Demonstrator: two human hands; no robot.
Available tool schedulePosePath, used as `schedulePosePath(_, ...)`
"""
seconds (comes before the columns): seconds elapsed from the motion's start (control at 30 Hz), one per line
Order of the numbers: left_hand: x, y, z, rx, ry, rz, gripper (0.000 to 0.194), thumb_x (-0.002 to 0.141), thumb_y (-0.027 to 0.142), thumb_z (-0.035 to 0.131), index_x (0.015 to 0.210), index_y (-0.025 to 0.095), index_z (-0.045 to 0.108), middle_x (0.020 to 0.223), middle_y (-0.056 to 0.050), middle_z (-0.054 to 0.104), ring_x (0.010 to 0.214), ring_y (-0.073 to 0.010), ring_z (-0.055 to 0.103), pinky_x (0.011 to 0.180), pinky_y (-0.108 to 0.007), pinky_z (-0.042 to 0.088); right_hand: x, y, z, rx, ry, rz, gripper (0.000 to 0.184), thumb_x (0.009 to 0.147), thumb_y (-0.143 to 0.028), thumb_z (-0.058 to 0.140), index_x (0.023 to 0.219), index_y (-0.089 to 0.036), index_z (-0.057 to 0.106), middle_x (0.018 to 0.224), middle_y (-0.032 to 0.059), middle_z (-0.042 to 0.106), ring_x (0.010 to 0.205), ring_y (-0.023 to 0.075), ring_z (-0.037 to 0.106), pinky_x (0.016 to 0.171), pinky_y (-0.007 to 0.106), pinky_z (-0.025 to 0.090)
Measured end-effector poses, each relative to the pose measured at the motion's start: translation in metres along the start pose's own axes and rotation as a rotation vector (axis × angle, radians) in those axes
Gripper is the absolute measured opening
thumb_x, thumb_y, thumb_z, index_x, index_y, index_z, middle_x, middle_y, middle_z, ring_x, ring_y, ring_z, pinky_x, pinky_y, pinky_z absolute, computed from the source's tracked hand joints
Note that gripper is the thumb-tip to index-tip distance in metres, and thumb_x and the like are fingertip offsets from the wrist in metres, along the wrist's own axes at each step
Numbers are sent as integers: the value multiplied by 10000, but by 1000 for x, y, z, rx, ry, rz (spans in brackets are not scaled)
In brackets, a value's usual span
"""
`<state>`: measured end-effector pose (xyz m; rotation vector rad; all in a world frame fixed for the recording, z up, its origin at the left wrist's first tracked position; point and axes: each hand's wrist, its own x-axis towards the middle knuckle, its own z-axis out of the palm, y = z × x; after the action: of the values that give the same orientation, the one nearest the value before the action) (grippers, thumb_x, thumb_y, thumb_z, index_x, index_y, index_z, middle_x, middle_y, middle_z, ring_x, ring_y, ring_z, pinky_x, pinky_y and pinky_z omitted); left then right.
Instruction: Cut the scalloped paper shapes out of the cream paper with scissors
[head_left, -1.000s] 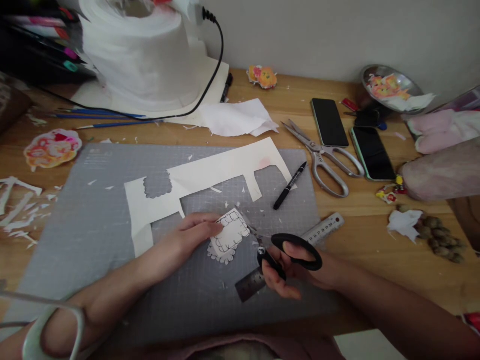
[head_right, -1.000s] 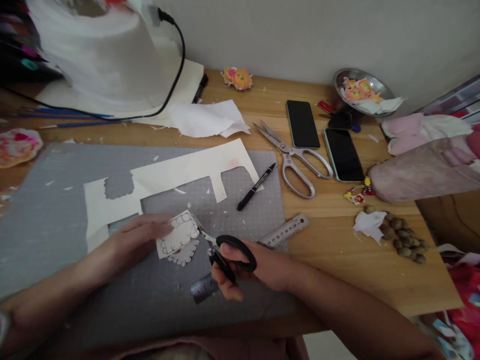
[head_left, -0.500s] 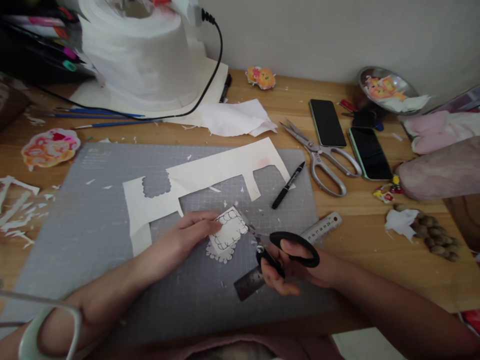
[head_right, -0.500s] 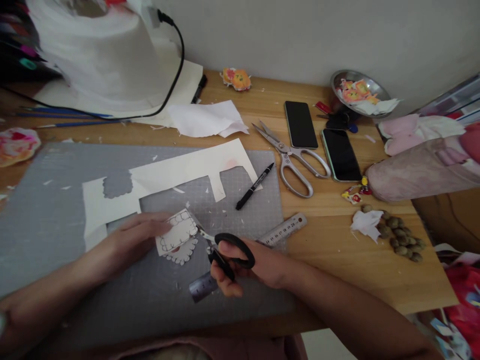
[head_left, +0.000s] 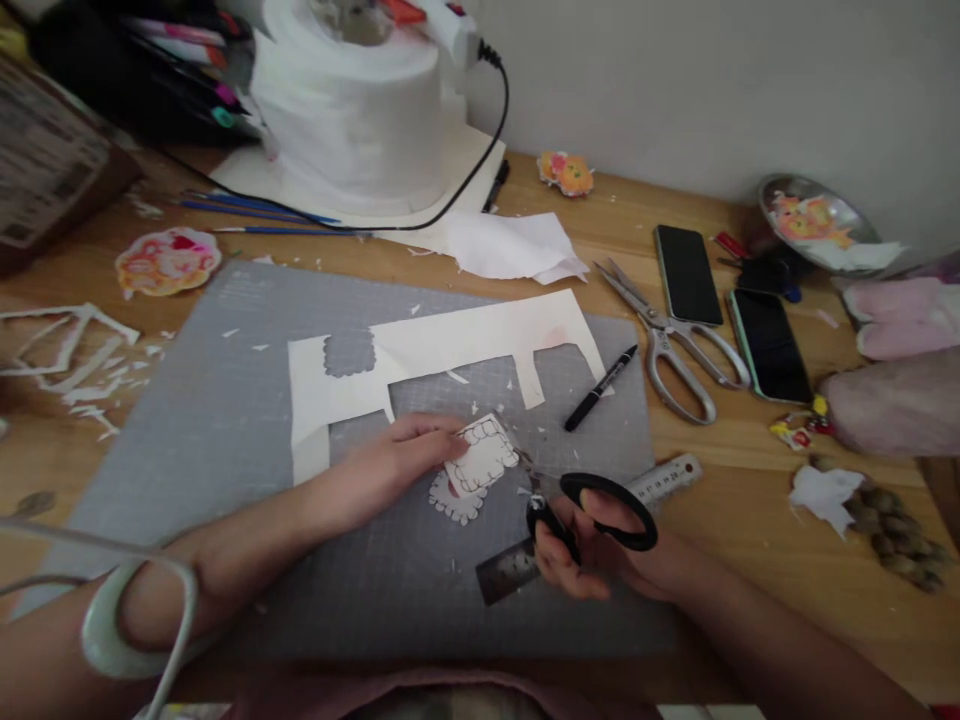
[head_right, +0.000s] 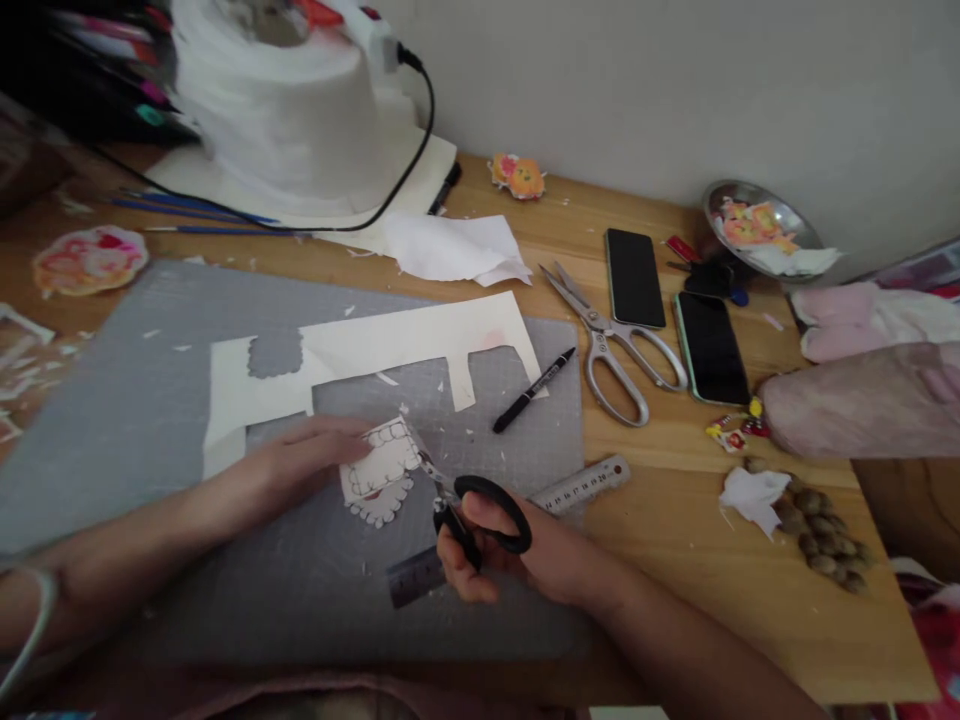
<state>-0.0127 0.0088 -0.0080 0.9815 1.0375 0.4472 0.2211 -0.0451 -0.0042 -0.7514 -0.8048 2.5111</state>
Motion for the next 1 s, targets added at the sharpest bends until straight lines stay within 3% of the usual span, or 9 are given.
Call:
schedulePosePath(0.1,0,9,2,-59,-64,-27,214,705,357,590,605,172,632,588,-6,639,659,-196,593,636,-269,442,0,-1,0,-11,7,-11,533,865,-657,413,706,-154,491,501,-59,433,415,74,293,502,258,243)
schedulePosePath(0.33,0,12,2,-95,-83,-32,197,697,332,566,591,174,616,581,-1,624,627,-181,581,613,-268,438,2,-1,1,-6,17,17,548,832,-689,436,684,-163,478,484,-61,414,417,78,283,492,260,227)
schedulePosePath(1.0,-4,10,3,-86,-32,-71,245,762,368,575,647,160,634,639,-17,634,628,-183,550,628,-288,412,3,-4,0,12,20,36,559,793,-711,499,707,-160,498,475,-52,451,426,87,328,482,254,248)
